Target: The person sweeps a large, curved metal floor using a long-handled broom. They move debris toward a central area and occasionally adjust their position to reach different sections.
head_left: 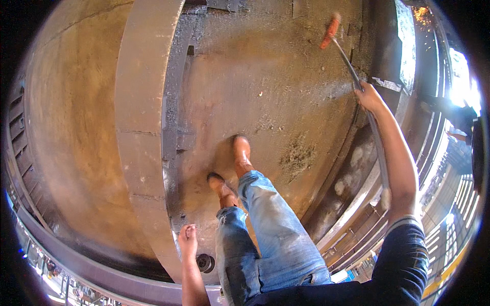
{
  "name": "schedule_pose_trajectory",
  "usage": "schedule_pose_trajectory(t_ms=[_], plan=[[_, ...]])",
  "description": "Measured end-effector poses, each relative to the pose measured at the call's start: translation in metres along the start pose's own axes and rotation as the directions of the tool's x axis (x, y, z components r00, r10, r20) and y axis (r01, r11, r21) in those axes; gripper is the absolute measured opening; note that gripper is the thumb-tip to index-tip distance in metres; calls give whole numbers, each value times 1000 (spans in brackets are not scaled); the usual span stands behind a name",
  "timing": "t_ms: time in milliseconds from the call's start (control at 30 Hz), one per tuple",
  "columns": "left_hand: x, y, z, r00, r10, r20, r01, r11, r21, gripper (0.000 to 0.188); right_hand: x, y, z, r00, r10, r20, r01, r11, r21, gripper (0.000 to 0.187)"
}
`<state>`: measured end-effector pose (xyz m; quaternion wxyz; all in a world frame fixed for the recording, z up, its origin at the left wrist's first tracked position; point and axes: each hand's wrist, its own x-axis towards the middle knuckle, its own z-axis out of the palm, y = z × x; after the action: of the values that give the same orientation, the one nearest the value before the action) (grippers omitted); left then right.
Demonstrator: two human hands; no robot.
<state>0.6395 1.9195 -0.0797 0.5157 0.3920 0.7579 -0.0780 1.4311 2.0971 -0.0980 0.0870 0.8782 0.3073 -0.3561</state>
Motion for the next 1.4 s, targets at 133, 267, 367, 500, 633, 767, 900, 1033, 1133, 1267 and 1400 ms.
schedule_pose_trajectory(t_ms=[133,267,367,500,633,767,900,1033,1133,1267,1400], plan=[[9,-47,16,980,-189,-66,144,893,-426,21,-90,-15,84,898,-271,346,362,902,-233,32],[7,-72,34,988,-98,119,142,886,-442,18,-200,-107,219,775,-348,527,283,937,203,35],[8,-33,42,986,3,166,59,928,-367,16,-182,-83,276,713,-345,610,233,938,257,42],[12,0,17,997,11,73,24,882,-471,15,-114,-43,186,834,-179,522,266,959,-97,58],[34,-7,6,999,-26,27,34,947,-319,17,-13,72,45,992,-104,71,125,821,-556,41],[34,-13,15,997,-74,-9,63,910,-409,19,-65,12,41,958,-281,63,283,872,-400,48],[30,-12,38,994,2,113,27,966,-257,24,-154,-37,186,707,-209,676,407,902,-147,61],[13,50,59,968,98,230,-50,977,-208,19,-176,-55,261,520,-371,769,460,881,113,75],[5,65,42,972,148,180,-115,977,-180,19,-105,-20,204,698,-70,713,-38,990,134,71],[15,11,26,997,-24,70,46,945,-324,18,-57,18,144,854,-7,519,-145,957,251,65],[11,1,25,990,76,116,-48,973,-228,18,-18,101,94,980,69,186,-26,974,-223,48]])
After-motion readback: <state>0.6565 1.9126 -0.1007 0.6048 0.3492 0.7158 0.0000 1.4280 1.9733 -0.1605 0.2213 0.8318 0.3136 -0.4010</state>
